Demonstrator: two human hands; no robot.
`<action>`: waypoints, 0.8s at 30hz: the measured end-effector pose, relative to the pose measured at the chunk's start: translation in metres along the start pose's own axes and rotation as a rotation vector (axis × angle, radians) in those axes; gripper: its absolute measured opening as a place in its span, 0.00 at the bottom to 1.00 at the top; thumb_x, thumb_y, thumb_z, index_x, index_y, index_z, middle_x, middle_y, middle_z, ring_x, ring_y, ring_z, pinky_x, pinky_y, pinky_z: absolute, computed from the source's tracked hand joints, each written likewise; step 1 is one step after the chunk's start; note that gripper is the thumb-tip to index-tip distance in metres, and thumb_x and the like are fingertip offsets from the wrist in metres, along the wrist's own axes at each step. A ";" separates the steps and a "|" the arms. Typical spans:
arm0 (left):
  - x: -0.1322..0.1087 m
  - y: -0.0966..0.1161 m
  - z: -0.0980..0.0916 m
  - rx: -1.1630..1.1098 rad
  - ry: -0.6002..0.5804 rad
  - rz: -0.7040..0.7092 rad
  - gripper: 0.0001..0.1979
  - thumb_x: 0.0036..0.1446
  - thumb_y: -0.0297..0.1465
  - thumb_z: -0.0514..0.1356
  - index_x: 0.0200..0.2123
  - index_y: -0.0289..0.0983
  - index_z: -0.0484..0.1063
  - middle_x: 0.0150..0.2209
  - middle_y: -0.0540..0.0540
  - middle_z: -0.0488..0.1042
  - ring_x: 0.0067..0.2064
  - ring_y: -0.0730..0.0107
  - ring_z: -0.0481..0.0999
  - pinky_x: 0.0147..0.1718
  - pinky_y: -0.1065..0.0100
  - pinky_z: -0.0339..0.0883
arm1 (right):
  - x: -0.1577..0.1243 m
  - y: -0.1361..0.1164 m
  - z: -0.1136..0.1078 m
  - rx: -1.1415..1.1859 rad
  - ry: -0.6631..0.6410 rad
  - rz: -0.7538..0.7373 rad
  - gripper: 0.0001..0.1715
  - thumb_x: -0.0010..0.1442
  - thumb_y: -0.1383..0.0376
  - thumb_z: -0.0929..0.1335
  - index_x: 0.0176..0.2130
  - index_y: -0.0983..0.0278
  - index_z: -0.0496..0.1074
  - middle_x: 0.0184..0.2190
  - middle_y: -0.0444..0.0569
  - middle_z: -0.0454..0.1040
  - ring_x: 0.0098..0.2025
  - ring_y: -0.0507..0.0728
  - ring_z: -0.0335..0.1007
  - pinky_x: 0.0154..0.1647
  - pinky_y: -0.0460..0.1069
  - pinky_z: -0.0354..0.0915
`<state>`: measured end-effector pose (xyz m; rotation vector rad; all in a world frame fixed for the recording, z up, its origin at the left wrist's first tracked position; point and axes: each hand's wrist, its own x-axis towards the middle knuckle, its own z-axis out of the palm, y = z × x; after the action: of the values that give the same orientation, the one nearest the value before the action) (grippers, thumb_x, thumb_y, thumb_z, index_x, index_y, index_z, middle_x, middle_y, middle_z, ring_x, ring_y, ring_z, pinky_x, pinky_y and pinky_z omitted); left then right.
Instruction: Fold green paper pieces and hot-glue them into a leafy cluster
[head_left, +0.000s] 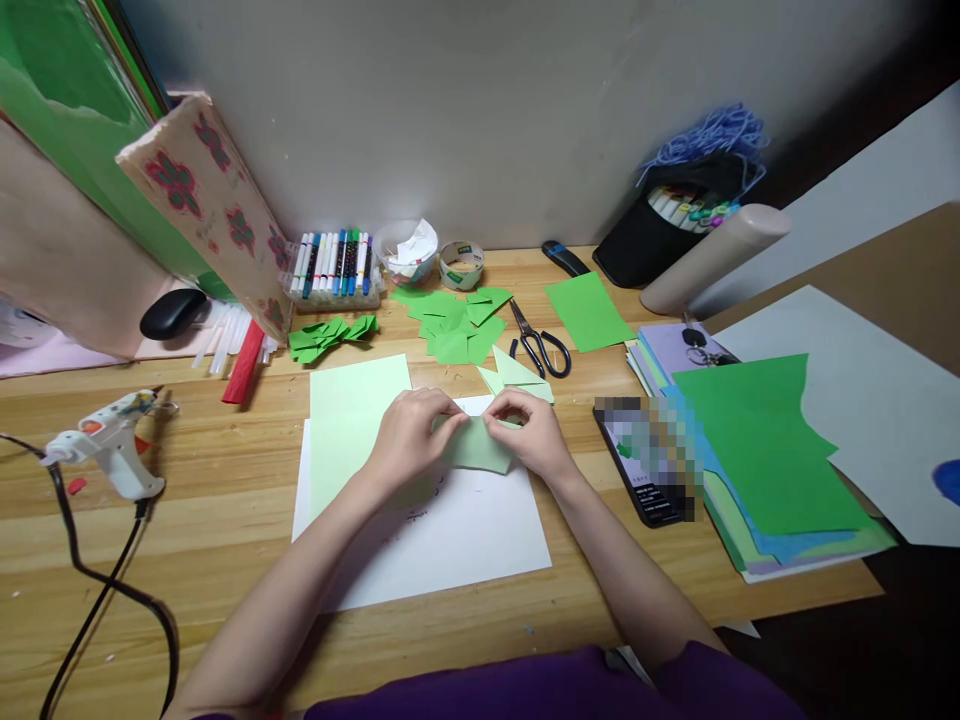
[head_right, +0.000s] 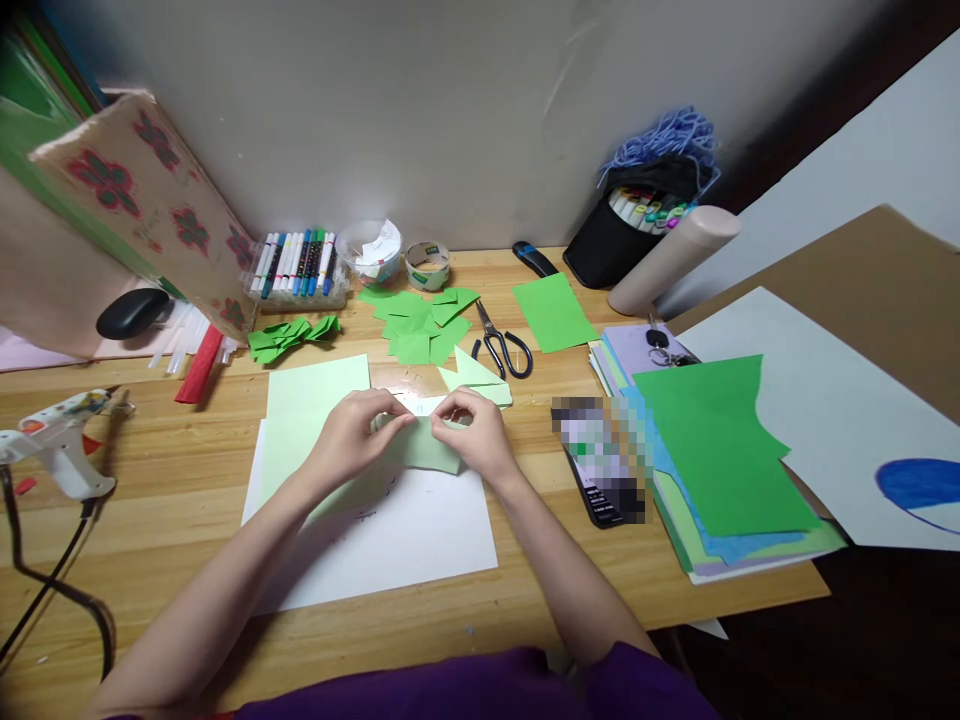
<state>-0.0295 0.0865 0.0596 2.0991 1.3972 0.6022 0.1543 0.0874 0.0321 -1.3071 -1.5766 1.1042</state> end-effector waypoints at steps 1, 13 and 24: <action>0.000 -0.001 -0.004 -0.014 0.012 -0.011 0.09 0.56 0.35 0.54 0.28 0.38 0.71 0.31 0.47 0.76 0.35 0.65 0.72 0.38 0.66 0.59 | 0.001 0.004 -0.004 0.005 0.029 0.008 0.03 0.47 0.69 0.67 0.23 0.64 0.69 0.24 0.44 0.68 0.28 0.52 0.64 0.30 0.46 0.61; 0.001 -0.002 -0.013 -0.128 0.015 -0.075 0.10 0.54 0.35 0.54 0.29 0.39 0.74 0.32 0.48 0.76 0.35 0.66 0.73 0.35 0.68 0.62 | 0.002 0.004 -0.005 0.127 -0.070 0.095 0.10 0.52 0.59 0.68 0.34 0.62 0.74 0.33 0.48 0.75 0.36 0.55 0.70 0.33 0.48 0.64; 0.001 -0.002 -0.010 -0.088 0.053 -0.175 0.06 0.47 0.31 0.55 0.22 0.38 0.70 0.26 0.49 0.74 0.31 0.69 0.71 0.33 0.69 0.63 | -0.006 -0.007 0.001 -0.046 0.052 0.015 0.08 0.53 0.61 0.67 0.27 0.62 0.75 0.27 0.47 0.76 0.29 0.55 0.69 0.28 0.48 0.61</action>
<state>-0.0370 0.0903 0.0658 1.8815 1.5368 0.6395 0.1521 0.0807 0.0383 -1.3694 -1.5646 1.0403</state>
